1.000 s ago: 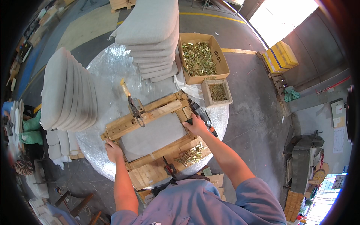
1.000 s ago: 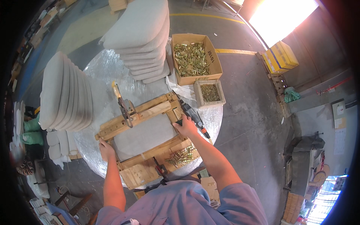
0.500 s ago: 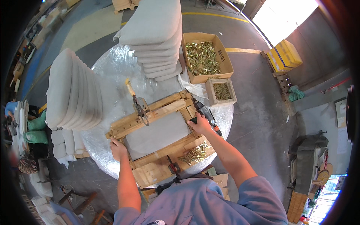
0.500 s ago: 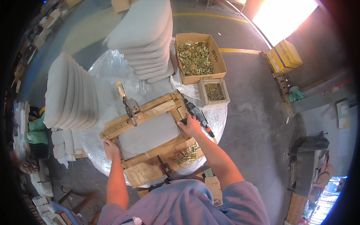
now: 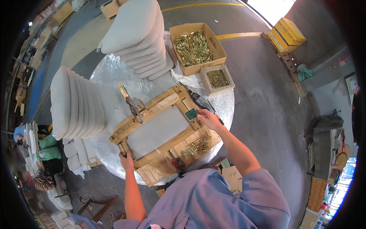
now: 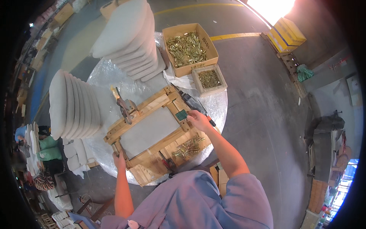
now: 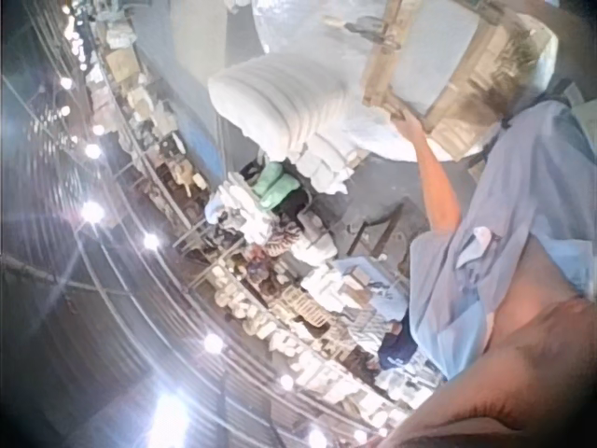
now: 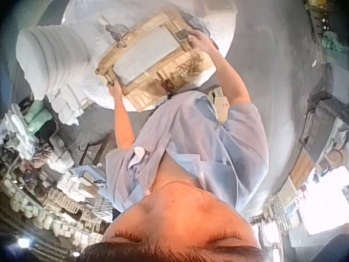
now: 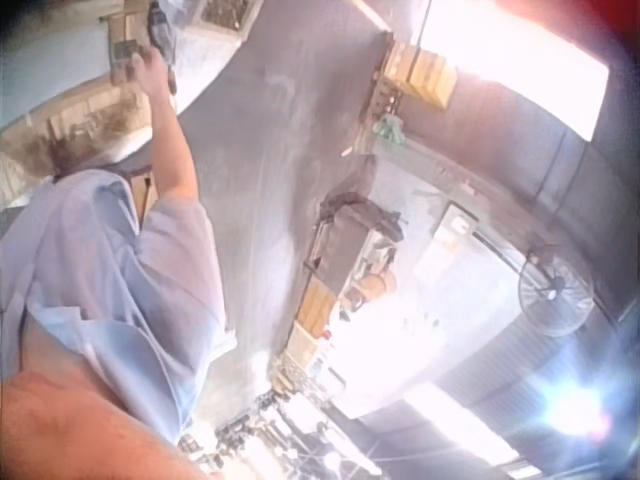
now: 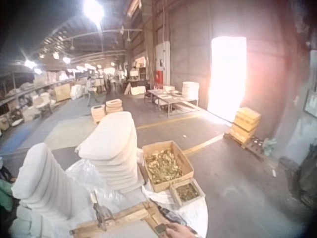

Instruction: The person uses a pneumatic staple gun to attach fabric to a wooden frame, then places a cushion onto the frame and staples it in place. The person repeats this process with additional cushions, stacking them on the workbench.

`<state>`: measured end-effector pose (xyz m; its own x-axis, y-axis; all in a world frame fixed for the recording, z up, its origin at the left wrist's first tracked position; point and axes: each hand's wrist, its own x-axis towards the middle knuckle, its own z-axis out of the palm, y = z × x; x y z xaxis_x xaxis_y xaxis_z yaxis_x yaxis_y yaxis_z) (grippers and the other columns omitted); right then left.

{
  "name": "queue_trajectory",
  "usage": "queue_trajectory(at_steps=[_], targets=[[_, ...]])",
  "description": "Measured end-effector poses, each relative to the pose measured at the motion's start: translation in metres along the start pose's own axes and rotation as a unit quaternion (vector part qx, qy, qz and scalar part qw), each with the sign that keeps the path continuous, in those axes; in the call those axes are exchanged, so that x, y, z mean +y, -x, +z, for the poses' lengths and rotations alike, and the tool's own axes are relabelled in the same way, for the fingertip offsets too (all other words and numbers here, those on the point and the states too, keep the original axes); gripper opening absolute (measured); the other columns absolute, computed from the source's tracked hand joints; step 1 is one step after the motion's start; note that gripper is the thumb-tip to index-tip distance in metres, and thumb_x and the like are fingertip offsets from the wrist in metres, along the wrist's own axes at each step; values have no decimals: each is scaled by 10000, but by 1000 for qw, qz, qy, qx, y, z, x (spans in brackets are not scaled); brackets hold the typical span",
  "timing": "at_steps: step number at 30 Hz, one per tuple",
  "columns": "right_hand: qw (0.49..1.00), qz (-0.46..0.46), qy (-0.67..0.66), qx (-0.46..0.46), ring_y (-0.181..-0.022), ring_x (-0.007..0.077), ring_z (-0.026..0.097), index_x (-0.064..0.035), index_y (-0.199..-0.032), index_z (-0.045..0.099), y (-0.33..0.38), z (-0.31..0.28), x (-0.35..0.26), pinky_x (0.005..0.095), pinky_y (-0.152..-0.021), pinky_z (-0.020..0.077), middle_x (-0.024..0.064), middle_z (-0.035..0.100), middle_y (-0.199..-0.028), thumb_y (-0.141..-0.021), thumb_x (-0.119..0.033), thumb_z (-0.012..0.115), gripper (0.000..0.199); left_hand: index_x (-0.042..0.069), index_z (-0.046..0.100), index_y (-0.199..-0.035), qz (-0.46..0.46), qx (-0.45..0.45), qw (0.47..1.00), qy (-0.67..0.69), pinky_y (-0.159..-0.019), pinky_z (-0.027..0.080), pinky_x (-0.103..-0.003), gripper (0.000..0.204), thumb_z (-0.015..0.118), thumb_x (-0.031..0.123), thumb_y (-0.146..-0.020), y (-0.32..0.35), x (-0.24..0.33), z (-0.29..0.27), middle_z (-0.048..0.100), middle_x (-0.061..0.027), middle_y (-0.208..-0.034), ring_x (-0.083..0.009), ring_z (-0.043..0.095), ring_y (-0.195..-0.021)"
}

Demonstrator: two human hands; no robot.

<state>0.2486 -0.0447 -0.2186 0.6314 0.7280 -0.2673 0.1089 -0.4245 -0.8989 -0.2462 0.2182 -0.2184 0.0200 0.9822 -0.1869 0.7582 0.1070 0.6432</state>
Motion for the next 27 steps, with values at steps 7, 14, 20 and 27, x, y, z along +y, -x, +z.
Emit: queue_trajectory(at_steps=[7,14,20,27], targets=[[990,87,78,74,-980,246,761,-61,-1231,703,116,-9,25,388,-892,589,125,767,-1053,-1004,-271,785,320,-38,491,-1534,-71,-19,997,10,-1078,498,-509,747,590,546,-1080,19,20,4,671,-299,-1397,-471,652,-1283],[975,78,167,120,-1041,321,748,-84,-1229,681,143,14,-5,436,-905,593,131,716,-1165,-943,-250,828,362,-39,516,-1544,-133,38,990,-30,-1130,470,-529,808,499,629,-1091,8,11,13,643,-316,-1466,-482,617,-1348],[967,51,219,119,-1041,357,734,-105,-1246,675,156,8,1,459,-905,586,128,685,-1155,-927,-199,809,359,-56,512,-1558,-136,40,988,-54,-1141,469,-528,840,484,641,-1090,12,24,11,643,-308,-1475,-482,615,-1355],[965,58,219,135,-1024,360,733,-116,-1236,684,158,8,18,466,-885,588,134,693,-1133,-953,-164,754,296,-59,509,-1565,-139,37,989,-45,-1131,484,-534,881,470,674,-1078,11,22,11,641,-307,-1479,-480,618,-1355]])
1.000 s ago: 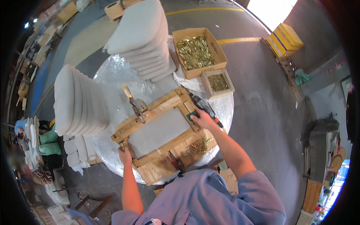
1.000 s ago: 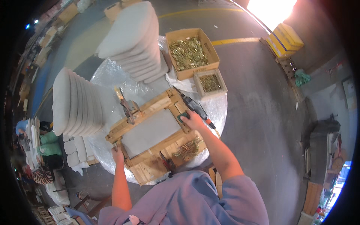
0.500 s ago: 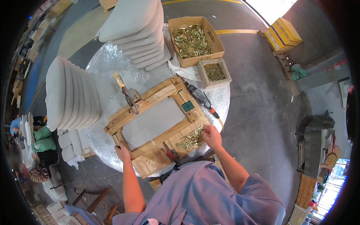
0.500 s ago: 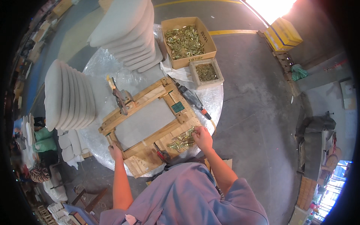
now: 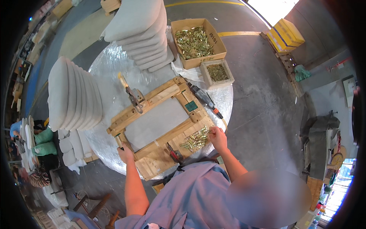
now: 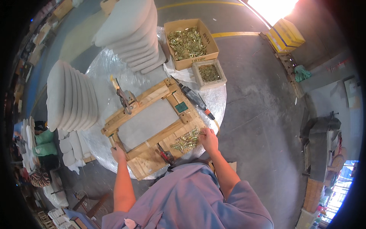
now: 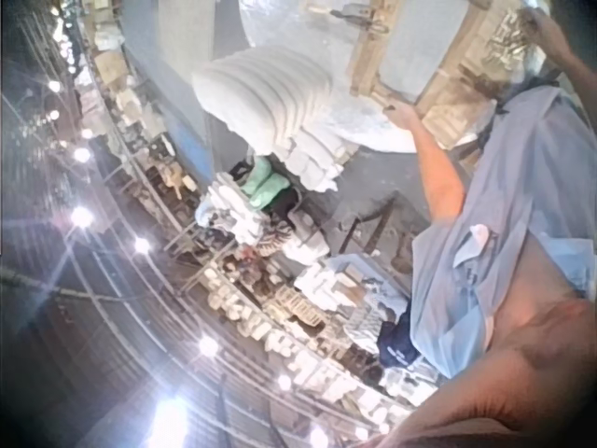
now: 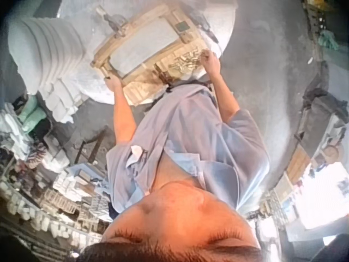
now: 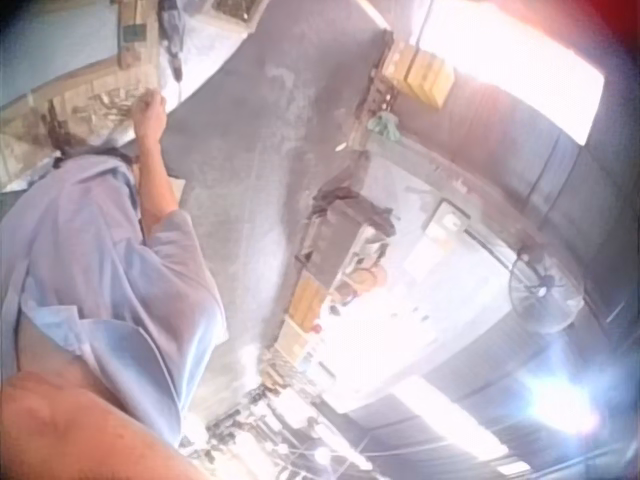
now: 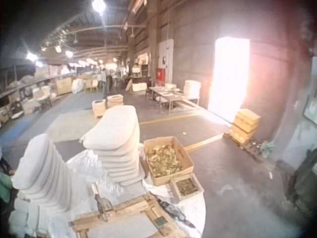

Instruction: The person uses a pneumatic staple gun to attach fabric to a wooden frame, then places a cushion onto the frame and staples it in place. The person repeats this process with additional cushions, stacking them on the workbench.

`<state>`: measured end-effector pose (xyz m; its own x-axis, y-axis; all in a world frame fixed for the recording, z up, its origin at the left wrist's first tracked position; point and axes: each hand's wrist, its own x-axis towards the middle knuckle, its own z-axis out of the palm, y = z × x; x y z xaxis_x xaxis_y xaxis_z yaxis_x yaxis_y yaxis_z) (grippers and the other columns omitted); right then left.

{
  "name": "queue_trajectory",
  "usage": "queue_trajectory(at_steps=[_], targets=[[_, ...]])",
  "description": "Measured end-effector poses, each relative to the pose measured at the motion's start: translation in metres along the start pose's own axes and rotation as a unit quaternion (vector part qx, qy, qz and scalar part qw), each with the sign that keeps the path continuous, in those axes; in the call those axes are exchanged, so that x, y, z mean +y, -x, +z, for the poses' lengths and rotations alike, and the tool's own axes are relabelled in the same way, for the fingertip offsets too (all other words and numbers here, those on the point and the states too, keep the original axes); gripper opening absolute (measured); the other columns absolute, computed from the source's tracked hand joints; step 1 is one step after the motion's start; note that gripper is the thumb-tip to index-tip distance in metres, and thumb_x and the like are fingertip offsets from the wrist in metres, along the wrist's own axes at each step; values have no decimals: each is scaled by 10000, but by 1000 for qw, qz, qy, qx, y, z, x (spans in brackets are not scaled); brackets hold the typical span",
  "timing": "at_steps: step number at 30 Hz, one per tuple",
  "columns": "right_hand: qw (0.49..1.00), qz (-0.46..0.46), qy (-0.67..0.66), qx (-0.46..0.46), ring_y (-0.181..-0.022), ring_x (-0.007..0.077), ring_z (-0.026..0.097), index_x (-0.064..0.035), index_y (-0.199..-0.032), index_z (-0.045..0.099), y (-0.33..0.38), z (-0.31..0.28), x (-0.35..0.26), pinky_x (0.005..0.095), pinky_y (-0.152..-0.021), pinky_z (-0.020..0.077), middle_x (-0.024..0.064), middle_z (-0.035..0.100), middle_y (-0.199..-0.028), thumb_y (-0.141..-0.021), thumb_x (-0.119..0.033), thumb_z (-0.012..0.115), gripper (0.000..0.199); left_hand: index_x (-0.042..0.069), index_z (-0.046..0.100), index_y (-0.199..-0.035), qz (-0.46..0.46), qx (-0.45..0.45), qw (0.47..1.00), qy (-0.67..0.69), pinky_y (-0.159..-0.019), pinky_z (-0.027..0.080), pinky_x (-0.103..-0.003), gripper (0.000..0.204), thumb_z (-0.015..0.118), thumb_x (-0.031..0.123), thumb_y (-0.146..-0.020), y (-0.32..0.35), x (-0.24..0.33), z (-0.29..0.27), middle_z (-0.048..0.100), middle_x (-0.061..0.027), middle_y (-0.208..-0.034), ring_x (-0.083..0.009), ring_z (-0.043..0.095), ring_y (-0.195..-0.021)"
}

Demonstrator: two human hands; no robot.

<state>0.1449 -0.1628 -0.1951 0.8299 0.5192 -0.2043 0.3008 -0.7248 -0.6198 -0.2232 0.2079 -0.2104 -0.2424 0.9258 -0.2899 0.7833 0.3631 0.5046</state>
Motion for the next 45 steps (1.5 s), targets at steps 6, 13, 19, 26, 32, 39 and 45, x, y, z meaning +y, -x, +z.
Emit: queue_trajectory(at_steps=[6,13,19,26,32,39,45], targets=[[1000,-24,-16,5,-981,345,741,-83,-1151,677,-4,4,10,463,-867,590,149,729,-1097,-963,-161,752,217,-59,504,-1568,-2,-4,1000,1,-1134,485,-539,889,471,676,-1070,7,10,-6,620,-318,-1507,-483,609,-1373],[998,-13,-56,15,-916,293,771,-37,-1078,672,-1,8,15,419,-813,603,150,766,-1040,-945,-145,813,222,-62,480,-1594,3,-12,1000,1,-1149,482,-533,892,475,661,-1072,7,9,-8,607,-327,-1522,-488,602,-1383],[987,49,-146,52,-866,235,793,-53,-1130,702,17,14,8,374,-769,614,149,800,-969,-964,-130,811,213,-67,473,-1596,7,-10,1000,8,-1156,481,-529,891,474,653,-1073,4,4,-6,601,-324,-1530,-483,600,-1390],[999,1,-30,29,-959,313,787,-184,-1251,755,24,3,-10,449,-865,615,125,808,-1038,-958,-139,751,296,-75,471,-1589,9,-9,999,44,-1116,514,-521,893,484,654,-1075,8,5,-3,619,-320,-1504,-479,632,-1347],[997,-5,67,-25,-1022,362,770,-207,-1206,750,14,-2,-23,497,-887,606,118,804,-1057,-959,-218,730,248,-72,520,-1536,14,-6,999,49,-1072,526,-532,862,493,653,-1071,0,-2,-5,666,-324,-1426,-482,663,-1286],[984,21,142,-104,-1058,359,772,-160,-1136,741,-5,-6,-32,492,-890,608,98,817,-1079,-953,-292,753,226,-65,580,-1462,23,-6,999,24,-1050,523,-551,821,500,646,-1058,1,-1,-6,697,-324,-1362,-496,671,-1259],[993,19,81,-85,-1012,342,788,-109,-1109,754,-2,2,-19,473,-860,611,114,827,-1060,-921,-343,802,304,-52,582,-1463,18,13,1000,22,-1050,522,-552,810,508,646,-1060,0,-3,-5,695,-312,-1373,-490,676,-1245]])
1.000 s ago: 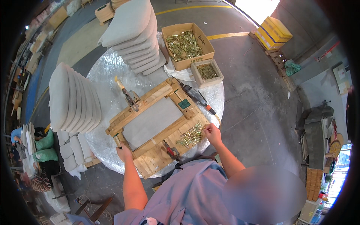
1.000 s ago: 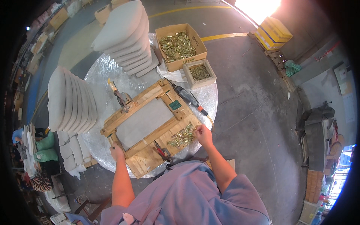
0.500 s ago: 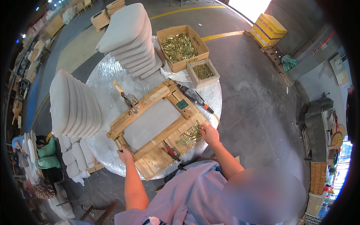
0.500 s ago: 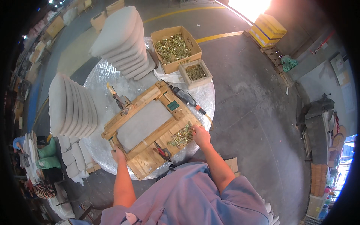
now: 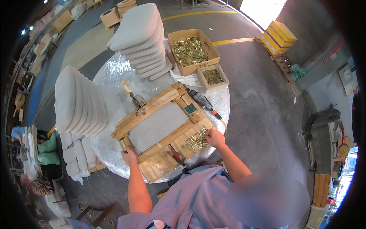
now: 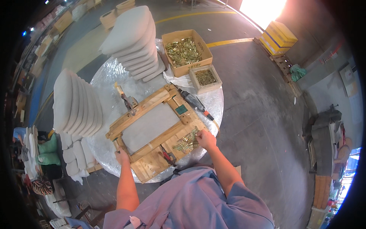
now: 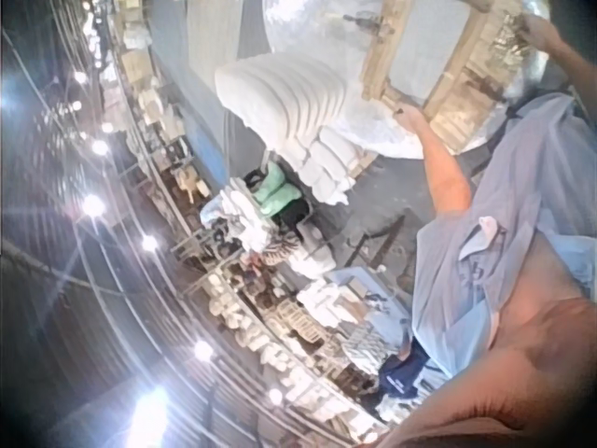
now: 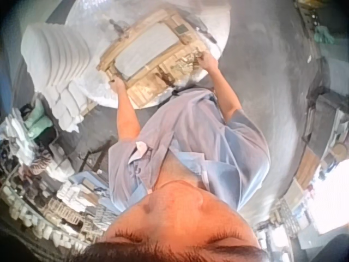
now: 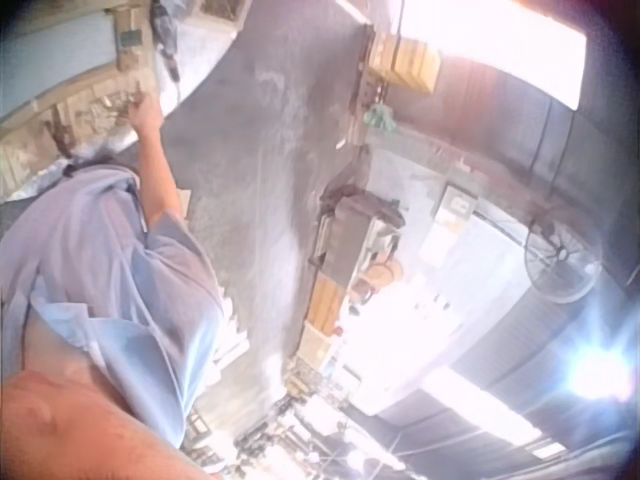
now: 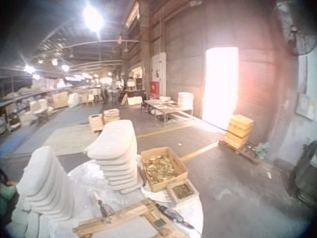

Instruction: The person uses a pneumatic staple gun to attach fabric to a wooden frame, then places a cushion onto the frame and staples it in place. The person repeats this process with additional cushions, stacking them on the workbench.

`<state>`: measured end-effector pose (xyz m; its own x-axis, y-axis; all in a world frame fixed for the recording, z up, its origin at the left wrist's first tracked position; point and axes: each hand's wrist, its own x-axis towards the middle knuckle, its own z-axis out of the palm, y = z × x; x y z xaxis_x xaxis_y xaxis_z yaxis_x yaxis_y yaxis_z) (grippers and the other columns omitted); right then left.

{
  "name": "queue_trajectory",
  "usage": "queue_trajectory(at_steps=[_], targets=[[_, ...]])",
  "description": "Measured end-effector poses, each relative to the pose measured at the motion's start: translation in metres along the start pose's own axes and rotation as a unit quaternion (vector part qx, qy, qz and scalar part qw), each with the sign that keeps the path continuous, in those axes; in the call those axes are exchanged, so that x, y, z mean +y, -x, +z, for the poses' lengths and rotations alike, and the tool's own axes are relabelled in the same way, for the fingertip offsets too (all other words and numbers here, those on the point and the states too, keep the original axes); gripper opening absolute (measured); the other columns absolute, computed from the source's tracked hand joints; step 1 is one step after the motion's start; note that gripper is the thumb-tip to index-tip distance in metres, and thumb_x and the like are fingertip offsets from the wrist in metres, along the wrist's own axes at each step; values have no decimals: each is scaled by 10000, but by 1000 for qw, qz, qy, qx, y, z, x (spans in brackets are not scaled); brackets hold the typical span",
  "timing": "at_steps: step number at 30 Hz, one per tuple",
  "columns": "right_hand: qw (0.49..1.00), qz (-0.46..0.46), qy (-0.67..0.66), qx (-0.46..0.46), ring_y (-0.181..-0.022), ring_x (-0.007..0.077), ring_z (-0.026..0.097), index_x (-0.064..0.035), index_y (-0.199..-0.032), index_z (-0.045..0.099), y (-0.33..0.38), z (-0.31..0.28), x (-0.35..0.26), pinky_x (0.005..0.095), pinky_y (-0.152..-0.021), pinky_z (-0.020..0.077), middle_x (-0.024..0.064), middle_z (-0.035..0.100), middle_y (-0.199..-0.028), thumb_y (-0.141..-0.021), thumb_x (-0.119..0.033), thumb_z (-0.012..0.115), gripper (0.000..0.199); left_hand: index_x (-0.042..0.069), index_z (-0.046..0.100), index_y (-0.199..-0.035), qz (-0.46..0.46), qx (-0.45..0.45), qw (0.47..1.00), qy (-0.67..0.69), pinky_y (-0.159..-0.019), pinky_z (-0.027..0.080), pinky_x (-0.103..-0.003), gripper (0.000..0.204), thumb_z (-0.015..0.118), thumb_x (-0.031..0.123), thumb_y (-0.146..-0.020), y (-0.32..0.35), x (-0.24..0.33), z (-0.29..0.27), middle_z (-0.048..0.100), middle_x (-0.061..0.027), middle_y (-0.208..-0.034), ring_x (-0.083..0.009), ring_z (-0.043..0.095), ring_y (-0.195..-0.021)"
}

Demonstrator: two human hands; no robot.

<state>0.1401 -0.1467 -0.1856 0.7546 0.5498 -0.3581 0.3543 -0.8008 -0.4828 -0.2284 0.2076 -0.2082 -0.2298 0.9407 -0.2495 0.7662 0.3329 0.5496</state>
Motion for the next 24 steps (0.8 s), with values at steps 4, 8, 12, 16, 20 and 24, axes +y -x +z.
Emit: queue_trajectory(at_steps=[4,8,12,16,20,24], targets=[[998,30,-50,18,-1034,329,786,-126,-1101,759,6,9,10,458,-880,614,104,828,-1066,-915,-328,810,279,-34,584,-1470,1,1,1000,12,-1055,518,-555,789,510,639,-1066,6,5,3,692,-309,-1380,-488,671,-1253],[993,37,-101,56,-961,335,800,-99,-1104,750,15,12,13,455,-851,615,119,829,-1034,-925,-330,808,298,-28,593,-1449,-2,-4,1000,6,-1060,511,-560,765,506,631,-1071,5,2,3,690,-315,-1369,-493,663,-1261],[976,-5,-174,128,-797,239,781,-28,-1060,708,18,18,1,383,-742,601,130,796,-886,-947,-229,808,252,-27,597,-1429,-3,-6,1000,1,-1067,506,-572,745,496,622,-1075,-4,-8,-1,683,-313,-1375,-501,652,-1275],[954,-69,-284,61,-718,126,723,2,-1043,685,7,20,-29,316,-653,570,80,759,-806,-958,-116,806,189,-18,592,-1443,-11,24,999,-35,-1070,512,-575,728,496,604,-1077,7,13,-5,677,-299,-1394,-491,651,-1286],[954,-194,-227,6,-729,197,750,-31,-1079,693,-1,26,-102,341,-669,573,102,766,-814,-965,-174,808,217,-3,579,-1478,-40,2,999,-32,-1069,522,-567,731,500,601,-1075,14,28,-15,670,-285,-1411,-476,661,-1278],[960,-250,-87,-92,-786,290,782,-90,-1113,705,-12,39,-202,393,-705,595,119,795,-880,-973,-271,797,247,12,587,-1465,-56,9,998,-32,-1068,524,-576,728,485,618,-1077,18,19,-17,668,-262,-1409,-467,652,-1286]])
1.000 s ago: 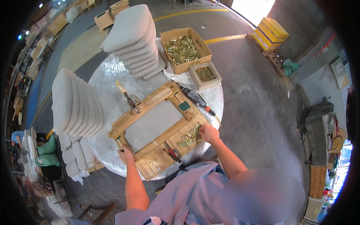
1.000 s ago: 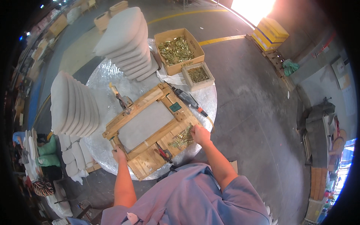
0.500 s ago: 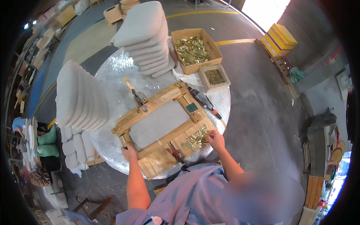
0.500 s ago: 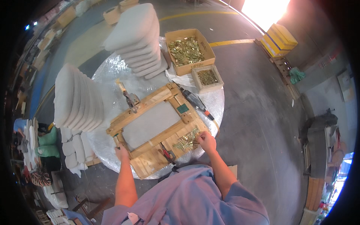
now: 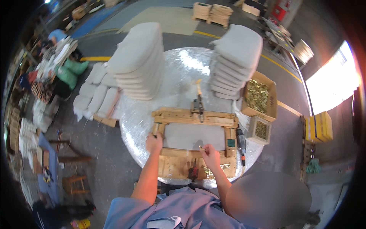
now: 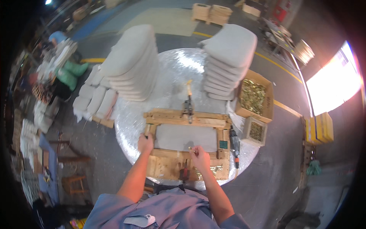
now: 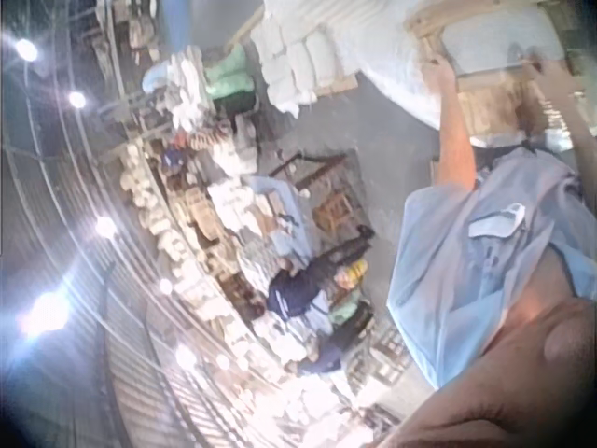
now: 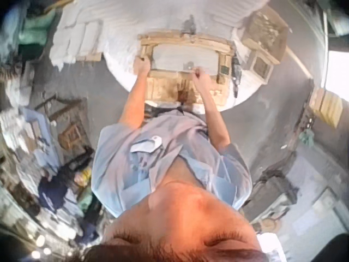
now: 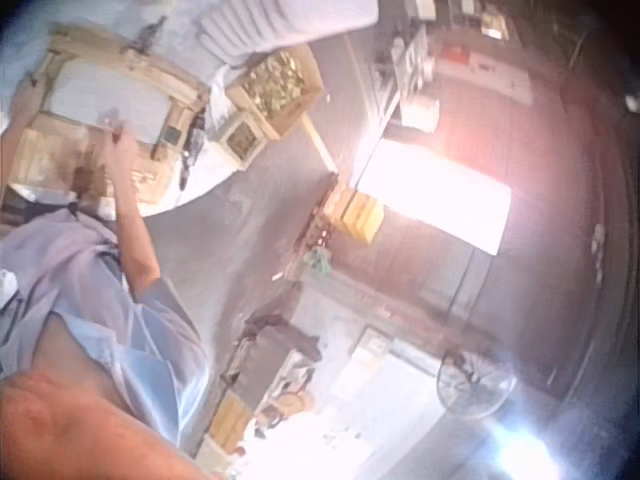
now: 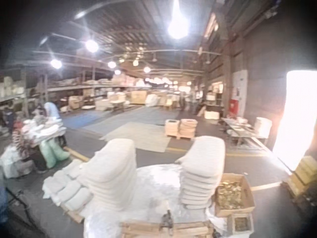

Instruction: The person uses a pneumatic staple gun to attach fabric to a wooden frame, then places a cushion onto the frame and staples it in place. The person repeats this process with additional cushions, stacking them on the workbench.

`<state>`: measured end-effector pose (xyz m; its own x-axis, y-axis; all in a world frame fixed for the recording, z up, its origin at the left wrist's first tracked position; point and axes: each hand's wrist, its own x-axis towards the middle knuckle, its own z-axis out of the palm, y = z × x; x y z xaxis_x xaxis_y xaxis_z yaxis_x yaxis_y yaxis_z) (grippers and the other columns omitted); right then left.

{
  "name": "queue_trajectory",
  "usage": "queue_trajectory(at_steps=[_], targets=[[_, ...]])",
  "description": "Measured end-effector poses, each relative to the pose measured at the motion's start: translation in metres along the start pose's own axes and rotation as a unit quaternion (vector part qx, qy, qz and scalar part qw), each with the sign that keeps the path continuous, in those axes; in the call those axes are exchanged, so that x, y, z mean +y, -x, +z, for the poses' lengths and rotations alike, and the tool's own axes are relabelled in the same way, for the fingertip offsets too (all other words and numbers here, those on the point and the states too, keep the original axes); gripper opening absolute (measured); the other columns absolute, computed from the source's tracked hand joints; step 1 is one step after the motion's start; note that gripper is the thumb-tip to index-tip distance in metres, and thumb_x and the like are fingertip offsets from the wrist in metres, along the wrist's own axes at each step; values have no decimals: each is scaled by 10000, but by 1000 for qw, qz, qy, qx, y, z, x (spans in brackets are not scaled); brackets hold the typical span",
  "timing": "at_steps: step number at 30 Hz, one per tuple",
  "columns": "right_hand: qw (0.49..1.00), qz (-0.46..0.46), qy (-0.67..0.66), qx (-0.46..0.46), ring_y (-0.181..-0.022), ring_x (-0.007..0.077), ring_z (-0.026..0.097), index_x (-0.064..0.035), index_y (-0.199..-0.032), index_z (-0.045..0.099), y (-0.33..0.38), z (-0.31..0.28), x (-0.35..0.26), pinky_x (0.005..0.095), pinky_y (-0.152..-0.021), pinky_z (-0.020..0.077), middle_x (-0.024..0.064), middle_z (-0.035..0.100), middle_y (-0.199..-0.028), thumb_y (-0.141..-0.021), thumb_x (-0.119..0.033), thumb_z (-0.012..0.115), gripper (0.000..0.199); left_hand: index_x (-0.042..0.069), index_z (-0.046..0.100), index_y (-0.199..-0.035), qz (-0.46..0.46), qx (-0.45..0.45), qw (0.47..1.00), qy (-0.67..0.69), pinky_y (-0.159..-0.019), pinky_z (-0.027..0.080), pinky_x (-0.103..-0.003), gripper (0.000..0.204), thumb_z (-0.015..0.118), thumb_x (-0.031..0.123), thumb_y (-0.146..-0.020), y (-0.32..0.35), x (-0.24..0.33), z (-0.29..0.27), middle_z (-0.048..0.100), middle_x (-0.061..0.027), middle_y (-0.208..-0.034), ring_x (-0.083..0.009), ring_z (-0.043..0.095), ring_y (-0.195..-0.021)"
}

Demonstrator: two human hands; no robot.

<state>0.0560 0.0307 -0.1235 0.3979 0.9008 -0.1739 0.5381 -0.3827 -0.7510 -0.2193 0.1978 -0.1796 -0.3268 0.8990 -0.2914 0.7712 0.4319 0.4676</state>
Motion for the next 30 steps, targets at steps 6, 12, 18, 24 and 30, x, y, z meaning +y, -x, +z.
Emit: queue_trajectory(at_steps=[6,12,18,24,30], targets=[[986,-148,42,-66,-836,324,776,-123,-1117,729,-72,77,-54,463,-758,602,99,795,-884,-971,-310,771,241,26,588,-1439,-13,-12,1000,4,-1076,511,-583,738,459,658,-1079,-1,9,-7,661,-273,-1409,-474,645,-1293],[976,-167,78,-116,-823,318,768,-154,-1154,738,-98,119,-89,459,-758,597,75,795,-886,-971,-300,775,237,20,596,-1424,-14,-21,1000,9,-1079,519,-576,720,462,641,-1086,-1,10,-9,662,-255,-1405,-458,629,-1302],[990,-61,-87,-96,-751,215,729,-110,-1179,729,-74,96,-60,383,-702,573,80,738,-811,-928,-248,854,312,17,595,-1411,-10,-13,1000,6,-1062,521,-579,702,471,629,-1090,-3,7,-7,655,-247,-1412,-460,629,-1298],[996,43,-79,17,-823,278,775,-106,-1235,677,-50,17,24,420,-749,600,109,780,-898,-891,-277,873,432,2,603,-1391,14,11,1000,-2,-1026,523,-590,696,475,618,-1093,-8,2,5,681,-284,-1334,-476,658,-1232],[986,126,63,89,-954,359,787,-135,-1362,570,-55,-50,96,483,-854,598,116,808,-951,-845,-307,878,626,-26,580,-1449,27,-10,1000,1,-1051,511,-578,746,459,622,-1100,-9,5,11,676,-304,-1381,-495,649,-1276]])
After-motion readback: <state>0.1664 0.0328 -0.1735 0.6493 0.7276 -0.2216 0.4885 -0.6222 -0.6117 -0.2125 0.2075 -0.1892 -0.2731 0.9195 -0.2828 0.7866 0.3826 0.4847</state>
